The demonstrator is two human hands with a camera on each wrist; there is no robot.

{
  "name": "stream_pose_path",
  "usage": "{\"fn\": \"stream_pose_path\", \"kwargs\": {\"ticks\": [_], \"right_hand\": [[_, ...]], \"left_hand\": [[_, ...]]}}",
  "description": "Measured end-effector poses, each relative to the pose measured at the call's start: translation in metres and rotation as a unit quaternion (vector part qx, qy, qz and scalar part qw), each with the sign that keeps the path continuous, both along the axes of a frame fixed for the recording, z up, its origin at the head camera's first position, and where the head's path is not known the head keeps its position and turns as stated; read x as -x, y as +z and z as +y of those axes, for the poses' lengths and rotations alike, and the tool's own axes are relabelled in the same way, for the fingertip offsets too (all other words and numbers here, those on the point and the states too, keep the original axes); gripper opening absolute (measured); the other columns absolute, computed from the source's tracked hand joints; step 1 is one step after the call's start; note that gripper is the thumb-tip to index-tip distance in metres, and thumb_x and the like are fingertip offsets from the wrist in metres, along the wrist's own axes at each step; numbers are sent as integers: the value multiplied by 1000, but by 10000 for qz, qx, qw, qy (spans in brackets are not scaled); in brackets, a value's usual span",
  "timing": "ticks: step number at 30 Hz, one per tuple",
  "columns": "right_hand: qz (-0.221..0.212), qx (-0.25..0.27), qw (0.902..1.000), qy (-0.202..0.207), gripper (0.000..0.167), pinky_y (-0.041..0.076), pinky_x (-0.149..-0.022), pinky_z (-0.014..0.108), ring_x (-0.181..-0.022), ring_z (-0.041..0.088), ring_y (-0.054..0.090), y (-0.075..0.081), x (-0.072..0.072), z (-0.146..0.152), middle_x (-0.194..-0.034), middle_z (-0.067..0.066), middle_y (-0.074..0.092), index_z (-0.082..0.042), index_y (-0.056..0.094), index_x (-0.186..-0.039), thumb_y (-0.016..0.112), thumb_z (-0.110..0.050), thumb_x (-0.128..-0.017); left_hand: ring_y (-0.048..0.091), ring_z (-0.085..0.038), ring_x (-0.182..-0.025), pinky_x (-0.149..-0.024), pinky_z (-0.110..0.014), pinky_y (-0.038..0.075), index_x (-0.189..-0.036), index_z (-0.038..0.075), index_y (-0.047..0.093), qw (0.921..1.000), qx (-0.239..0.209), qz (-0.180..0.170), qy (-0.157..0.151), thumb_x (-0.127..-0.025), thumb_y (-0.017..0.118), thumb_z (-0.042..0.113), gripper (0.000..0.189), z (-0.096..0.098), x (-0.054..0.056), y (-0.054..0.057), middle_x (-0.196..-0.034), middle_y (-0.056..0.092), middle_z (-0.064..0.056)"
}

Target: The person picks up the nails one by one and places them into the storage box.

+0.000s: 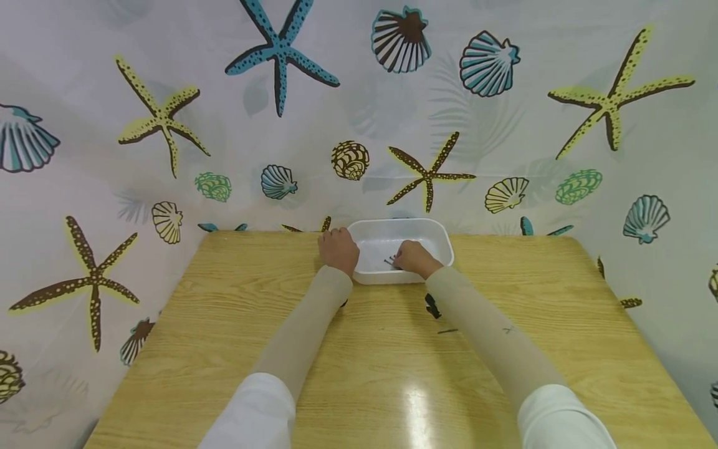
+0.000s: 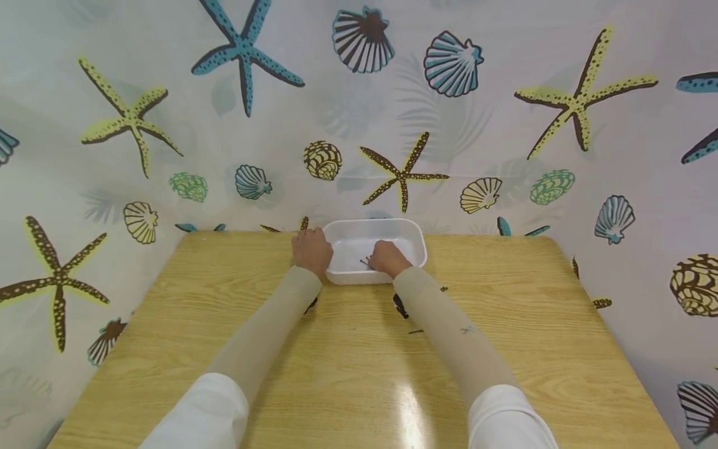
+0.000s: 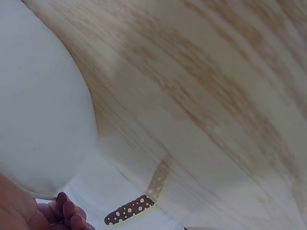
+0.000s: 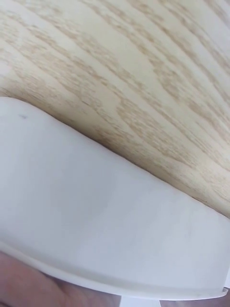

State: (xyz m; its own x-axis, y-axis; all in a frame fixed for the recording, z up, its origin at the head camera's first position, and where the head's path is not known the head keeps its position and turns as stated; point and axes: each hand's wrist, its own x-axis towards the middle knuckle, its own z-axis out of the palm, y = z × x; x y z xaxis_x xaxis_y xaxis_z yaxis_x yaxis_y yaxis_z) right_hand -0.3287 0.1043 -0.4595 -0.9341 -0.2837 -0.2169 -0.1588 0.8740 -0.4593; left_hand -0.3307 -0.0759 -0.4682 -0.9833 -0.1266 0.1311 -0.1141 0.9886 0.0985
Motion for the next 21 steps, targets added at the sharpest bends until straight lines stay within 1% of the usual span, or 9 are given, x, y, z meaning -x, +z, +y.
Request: {"fn": "stream_pose_path", "kwargs": {"ticks": [3, 6, 8, 12, 16, 21], "right_hand": [[78, -6, 10000, 8, 18, 47, -69, 33, -72, 19, 57, 0, 0, 1, -87, 11, 67, 3, 70, -92, 62, -12, -86], [122, -17, 9999, -7, 18, 47, -67, 32, -70, 18, 56, 0, 0, 2, -86, 10, 67, 2, 70, -91, 61, -13, -86], [127, -7, 9999, -41, 18, 46, -67, 31, -71, 18, 56, 1, -1, 3, -86, 10, 67, 2, 70, -92, 62, -13, -86], [136, 54, 9999, -68, 19, 47, -70, 33, -76, 20, 58, 5, -4, 5, -88, 11, 67, 3, 69, -93, 62, -15, -87], [393, 41, 9992, 63, 20, 47, -76, 36, -81, 22, 59, 10, -7, 11, -90, 11, 67, 2, 69, -93, 61, -15, -88], [745, 123, 9970, 173, 22, 46, -76, 37, -78, 21, 58, 18, -12, 23, -89, 11, 67, 1, 70, -91, 59, -17, -89]], "left_hand": [[53, -27, -97, -89, -41, 38, -105, 5, 61, 10000, 6, -10, 5, -95, 45, 27, 28, 0, 1, -1, -100, 61, -10], [52, -27, -99, -90, -41, 37, -106, 5, 61, 10000, -18, -82, -7, -95, 45, 27, 29, 0, 0, 0, -102, 61, -10], [52, -27, -99, -90, -41, 37, -107, 5, 60, 9999, -11, -129, -4, -95, 44, 27, 29, 1, -2, 1, -103, 60, -10], [52, -27, -100, -91, -41, 37, -109, 5, 60, 9999, 26, -112, -14, -96, 45, 27, 30, 1, -4, 5, -104, 60, -10], [52, -28, -100, -90, -41, 37, -108, 4, 61, 10000, 10, -86, -17, -95, 46, 27, 30, 1, -4, 5, -104, 61, -11], [52, -27, -99, -90, -41, 38, -108, 4, 61, 10000, 9, -84, 10, -95, 47, 27, 30, 2, -3, 4, -102, 61, -10]]}}
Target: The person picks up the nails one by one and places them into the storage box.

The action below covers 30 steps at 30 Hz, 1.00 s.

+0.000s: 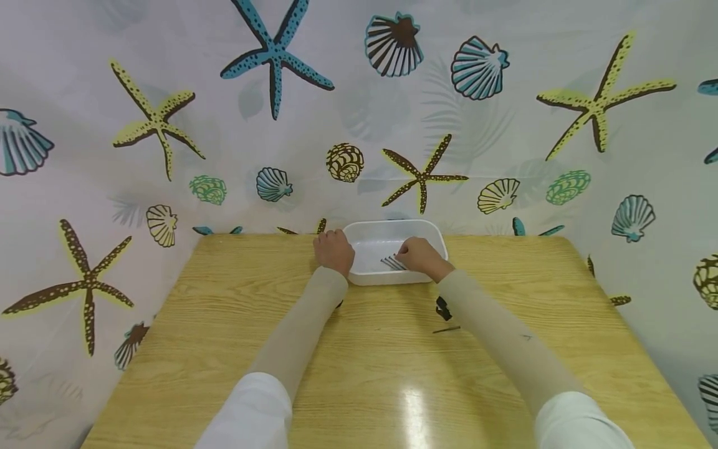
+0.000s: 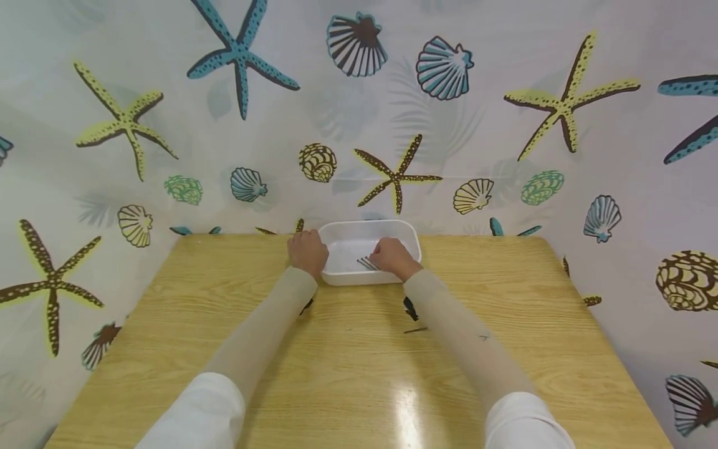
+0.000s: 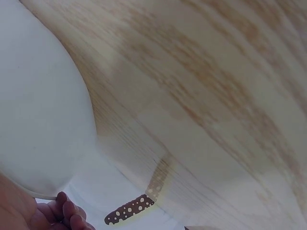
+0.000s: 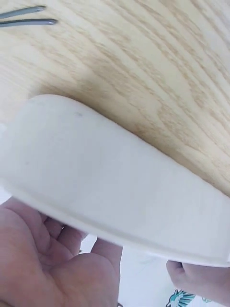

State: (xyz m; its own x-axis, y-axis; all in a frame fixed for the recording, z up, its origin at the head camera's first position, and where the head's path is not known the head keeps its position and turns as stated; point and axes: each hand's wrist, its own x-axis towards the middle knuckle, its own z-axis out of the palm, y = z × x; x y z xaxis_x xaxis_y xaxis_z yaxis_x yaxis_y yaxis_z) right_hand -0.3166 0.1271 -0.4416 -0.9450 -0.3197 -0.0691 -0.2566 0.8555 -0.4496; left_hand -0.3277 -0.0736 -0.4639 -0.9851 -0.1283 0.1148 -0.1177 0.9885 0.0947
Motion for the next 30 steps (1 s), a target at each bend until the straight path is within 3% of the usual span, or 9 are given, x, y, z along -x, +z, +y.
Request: {"fn": "stream_pose_path", "kwargs": {"ticks": [7, 11, 21, 30], "right_hand": [[241, 208, 9994, 139, 23, 47, -78, 39, -84, 24, 61, 9, -10, 21, -91, 12, 67, 2, 68, -93, 58, -18, -90], [137, 417, 9989, 137, 23, 47, -79, 39, -88, 24, 61, 15, -17, 34, -94, 11, 66, 1, 66, -96, 57, -20, -92], [191, 682, 9973, 168, 21, 48, -73, 38, -83, 21, 59, 31, -38, 58, -91, 8, 64, -1, 64, -98, 56, -20, -93], [-73, 929, 9945, 467, 22, 47, -74, 36, -82, 18, 57, 33, -56, 71, -94, 10, 65, -4, 65, -99, 56, -23, -94]], "left_hand": [[53, -27, -99, -90, -41, 38, -107, 5, 61, 10000, 82, 35, -9, -94, 47, 28, 30, -1, 3, -7, -102, 61, -10], [53, -27, -99, -91, -41, 38, -107, 5, 61, 10000, 87, 35, 20, -94, 47, 28, 30, -2, 4, -7, -102, 61, -10], [53, -28, -99, -91, -42, 37, -107, 6, 61, 10000, 44, 59, -11, -94, 47, 29, 30, -3, 9, -11, -102, 61, -10], [53, -29, -100, -92, -42, 38, -107, 4, 61, 9999, 31, 72, -85, -95, 44, 25, 30, -3, 3, -5, -103, 62, -11]]}}
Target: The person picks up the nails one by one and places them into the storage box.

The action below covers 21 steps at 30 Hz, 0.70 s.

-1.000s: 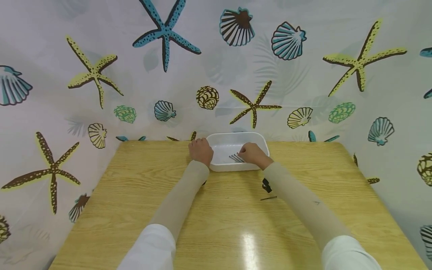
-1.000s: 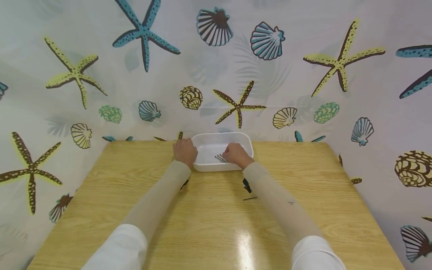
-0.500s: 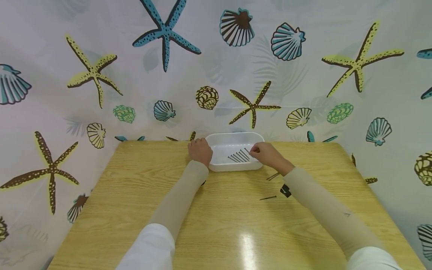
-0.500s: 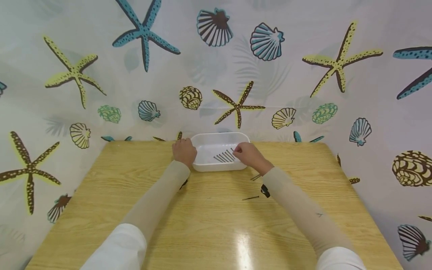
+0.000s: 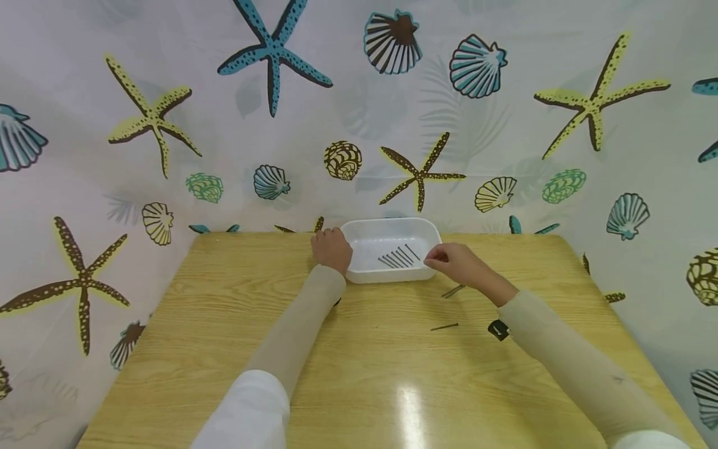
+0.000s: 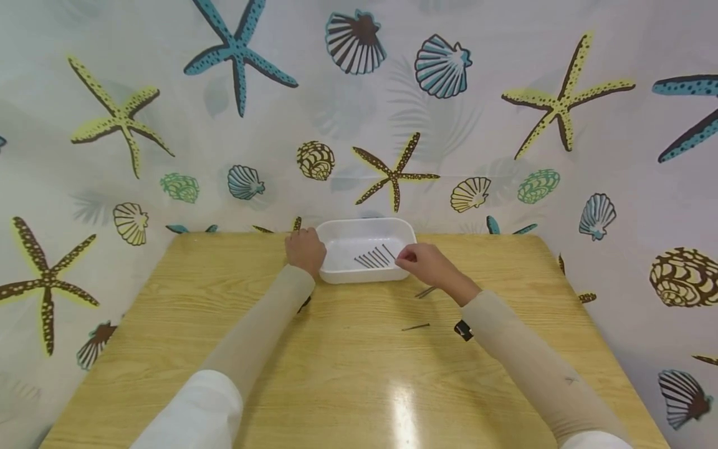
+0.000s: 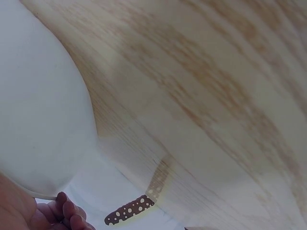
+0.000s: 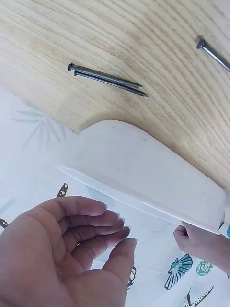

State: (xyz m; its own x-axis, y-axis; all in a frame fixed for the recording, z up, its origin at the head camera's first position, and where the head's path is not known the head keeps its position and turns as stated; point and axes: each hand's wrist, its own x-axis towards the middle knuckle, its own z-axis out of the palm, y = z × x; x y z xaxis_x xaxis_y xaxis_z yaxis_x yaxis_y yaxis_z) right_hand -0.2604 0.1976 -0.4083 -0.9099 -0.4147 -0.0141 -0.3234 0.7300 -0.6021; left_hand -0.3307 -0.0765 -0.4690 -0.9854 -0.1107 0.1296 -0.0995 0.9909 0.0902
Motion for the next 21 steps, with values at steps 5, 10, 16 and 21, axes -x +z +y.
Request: {"fn": "stream_pose_path", "kwargs": {"ticks": [5, 10, 16, 21], "right_hand": [[-37, 134, 9997, 190, 21, 46, -69, 33, -77, 16, 55, -1, -9, 3, -89, 7, 64, -3, 66, -98, 57, -22, -93], [-243, 131, 9992, 306, 20, 46, -65, 31, -74, 16, 54, -11, -16, 9, -88, 6, 64, -5, 66, -98, 58, -22, -93], [-694, -163, 9973, 161, 24, 43, -62, 30, -71, 14, 51, -18, -23, 20, -87, 11, 64, -2, 66, -96, 57, -24, -93], [-1016, -644, 9927, -84, 25, 40, -56, 29, -61, 13, 47, -25, -24, 32, -76, 12, 61, 2, 66, -89, 55, -21, -94]], "left_hand": [[54, -29, -100, -93, -42, 37, -107, 4, 61, 10000, -85, 23, -36, -96, 41, 24, 31, 0, -3, 2, -103, 62, -12], [54, -29, -100, -92, -42, 38, -109, 4, 61, 9999, -83, -24, -93, -96, 42, 25, 32, -2, -4, 3, -104, 62, -12], [54, -28, -100, -92, -42, 39, -111, 4, 60, 9999, 1, -50, -108, -96, 40, 26, 33, -2, -4, 4, -105, 62, -11], [53, -28, -102, -92, -42, 38, -112, 4, 60, 9999, -9, -95, -98, -96, 41, 26, 33, -2, -4, 4, -106, 61, -11]]}}
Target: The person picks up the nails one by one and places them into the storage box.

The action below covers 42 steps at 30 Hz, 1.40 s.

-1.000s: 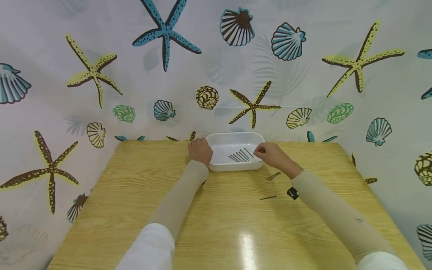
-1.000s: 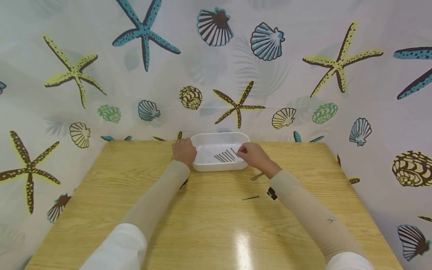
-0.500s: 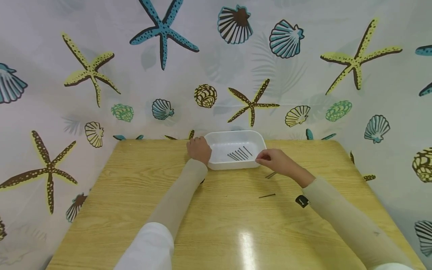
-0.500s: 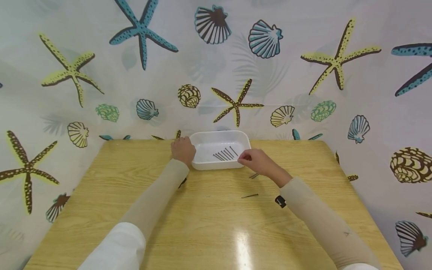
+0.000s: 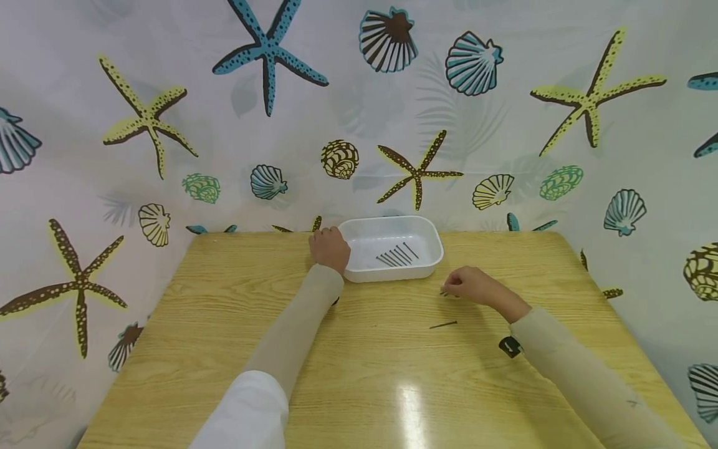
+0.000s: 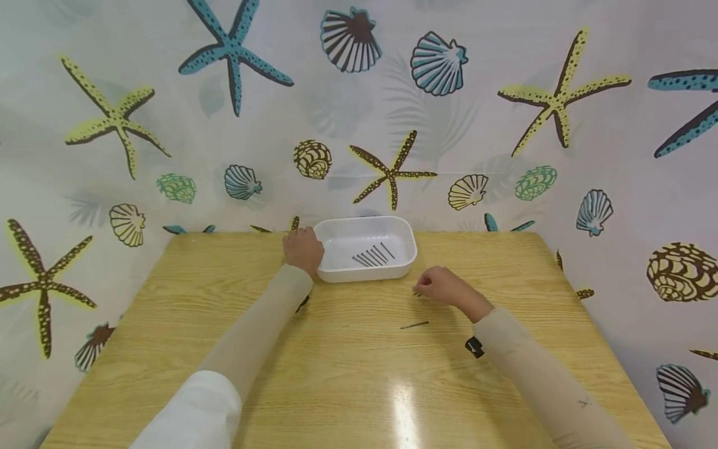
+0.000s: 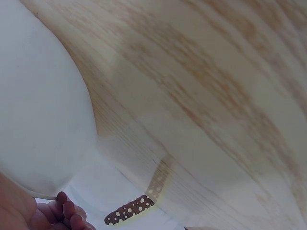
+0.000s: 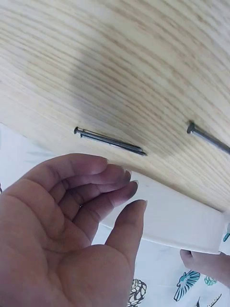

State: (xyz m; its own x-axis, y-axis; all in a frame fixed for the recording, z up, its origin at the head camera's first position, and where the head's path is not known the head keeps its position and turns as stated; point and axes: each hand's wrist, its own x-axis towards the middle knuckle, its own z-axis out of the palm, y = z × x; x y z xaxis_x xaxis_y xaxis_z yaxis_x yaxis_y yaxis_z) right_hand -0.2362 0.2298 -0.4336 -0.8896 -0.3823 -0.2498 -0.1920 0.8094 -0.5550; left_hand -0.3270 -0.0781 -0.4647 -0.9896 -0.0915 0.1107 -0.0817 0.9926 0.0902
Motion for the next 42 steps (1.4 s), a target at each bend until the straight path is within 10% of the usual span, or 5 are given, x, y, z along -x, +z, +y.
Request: {"fn": "stream_pose_path", "kwargs": {"ticks": [15, 42], "right_hand": [[376, -534, 9952, -730, 43, 27, -44, 25, -43, 9, 29, -30, -2, 14, -46, -5, 32, -14, 41, -52, 56, -19, -91], [372, -522, 9924, -1054, 44, 26, -43, 24, -41, 9, 27, -38, -1, 5, -44, -5, 30, -14, 39, -50, 54, -20, -90]], "left_hand": [[52, -29, -103, -94, -43, 37, -112, 4, 59, 10000, -38, -22, -8, -96, 43, 27, 33, 0, 0, -1, -106, 60, -12], [52, -30, -104, -94, -43, 36, -112, 4, 59, 9999, -61, -27, 85, -96, 43, 27, 32, 0, -1, 1, -107, 60, -12]]}}
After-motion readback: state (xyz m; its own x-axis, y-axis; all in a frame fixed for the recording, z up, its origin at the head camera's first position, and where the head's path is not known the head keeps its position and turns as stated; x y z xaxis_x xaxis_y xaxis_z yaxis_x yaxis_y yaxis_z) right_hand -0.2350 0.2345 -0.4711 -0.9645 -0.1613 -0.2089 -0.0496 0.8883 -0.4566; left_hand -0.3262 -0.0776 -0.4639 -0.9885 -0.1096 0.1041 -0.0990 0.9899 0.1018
